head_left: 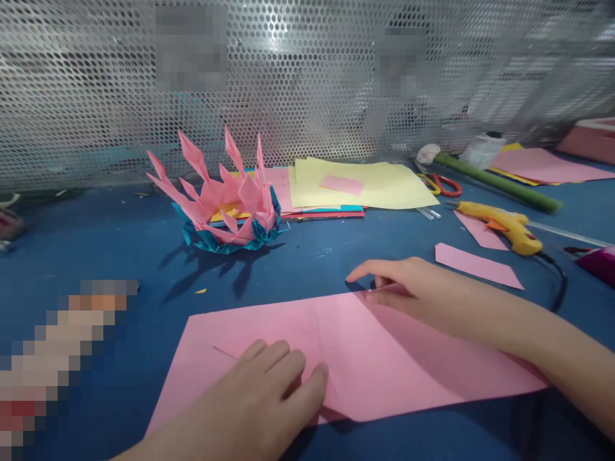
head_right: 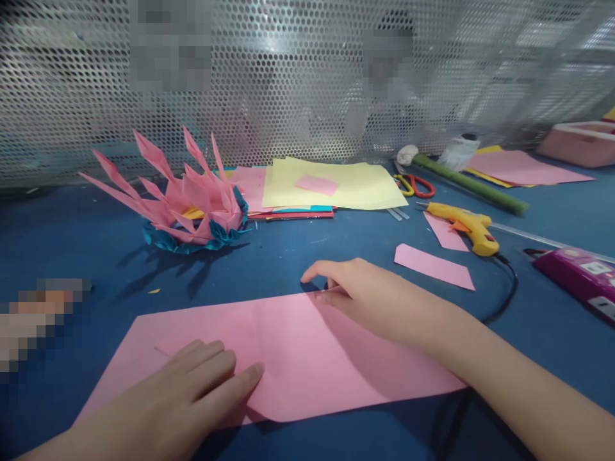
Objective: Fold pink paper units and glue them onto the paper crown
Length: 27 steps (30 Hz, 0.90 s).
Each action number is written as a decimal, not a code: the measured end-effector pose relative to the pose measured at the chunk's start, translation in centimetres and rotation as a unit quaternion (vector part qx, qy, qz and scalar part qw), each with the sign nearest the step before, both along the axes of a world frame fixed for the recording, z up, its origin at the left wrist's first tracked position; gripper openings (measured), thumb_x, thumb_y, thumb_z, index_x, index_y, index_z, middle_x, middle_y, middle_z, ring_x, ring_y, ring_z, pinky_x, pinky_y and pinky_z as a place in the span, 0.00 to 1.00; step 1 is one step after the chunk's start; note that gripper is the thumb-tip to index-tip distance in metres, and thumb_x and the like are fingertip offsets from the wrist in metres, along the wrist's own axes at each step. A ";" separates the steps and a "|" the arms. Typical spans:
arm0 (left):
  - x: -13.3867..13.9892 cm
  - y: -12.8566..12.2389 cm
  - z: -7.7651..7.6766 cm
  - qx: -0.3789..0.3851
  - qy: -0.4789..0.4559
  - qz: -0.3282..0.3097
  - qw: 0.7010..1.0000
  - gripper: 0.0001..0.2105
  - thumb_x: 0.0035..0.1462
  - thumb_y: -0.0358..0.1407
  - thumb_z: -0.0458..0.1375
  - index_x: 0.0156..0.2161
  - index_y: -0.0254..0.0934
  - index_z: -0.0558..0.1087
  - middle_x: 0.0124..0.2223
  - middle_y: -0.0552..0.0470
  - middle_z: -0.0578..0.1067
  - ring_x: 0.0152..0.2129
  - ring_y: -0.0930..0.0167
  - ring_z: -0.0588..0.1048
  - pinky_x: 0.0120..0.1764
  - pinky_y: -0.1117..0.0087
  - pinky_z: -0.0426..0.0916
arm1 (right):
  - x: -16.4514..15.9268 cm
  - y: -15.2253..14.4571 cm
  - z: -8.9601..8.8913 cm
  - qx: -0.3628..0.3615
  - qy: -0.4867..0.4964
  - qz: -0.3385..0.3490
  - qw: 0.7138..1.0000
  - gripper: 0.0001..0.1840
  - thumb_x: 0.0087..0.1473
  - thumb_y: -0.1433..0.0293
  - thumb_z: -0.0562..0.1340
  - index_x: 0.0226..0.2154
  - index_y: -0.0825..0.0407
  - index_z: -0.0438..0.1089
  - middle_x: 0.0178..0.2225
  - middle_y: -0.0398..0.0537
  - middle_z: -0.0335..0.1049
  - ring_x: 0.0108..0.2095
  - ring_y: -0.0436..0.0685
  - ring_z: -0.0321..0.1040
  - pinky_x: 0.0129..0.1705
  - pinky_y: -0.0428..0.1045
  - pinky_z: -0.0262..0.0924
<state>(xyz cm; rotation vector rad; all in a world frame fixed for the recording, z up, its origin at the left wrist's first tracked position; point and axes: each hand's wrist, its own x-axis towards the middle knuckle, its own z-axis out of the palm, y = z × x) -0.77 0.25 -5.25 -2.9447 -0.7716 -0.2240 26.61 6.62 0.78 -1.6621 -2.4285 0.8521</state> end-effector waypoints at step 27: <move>-0.1 -0.1 1.2 -0.123 0.006 0.052 0.991 0.29 0.49 0.20 0.52 0.56 0.45 0.62 0.36 0.53 0.73 0.29 0.66 0.69 0.31 0.68 0.60 | 0.4 0.2 0.1 0.016 -0.007 0.005 1.000 0.15 0.62 0.64 0.56 0.49 0.38 0.70 0.30 0.40 0.72 0.28 0.54 0.67 0.29 0.46 0.56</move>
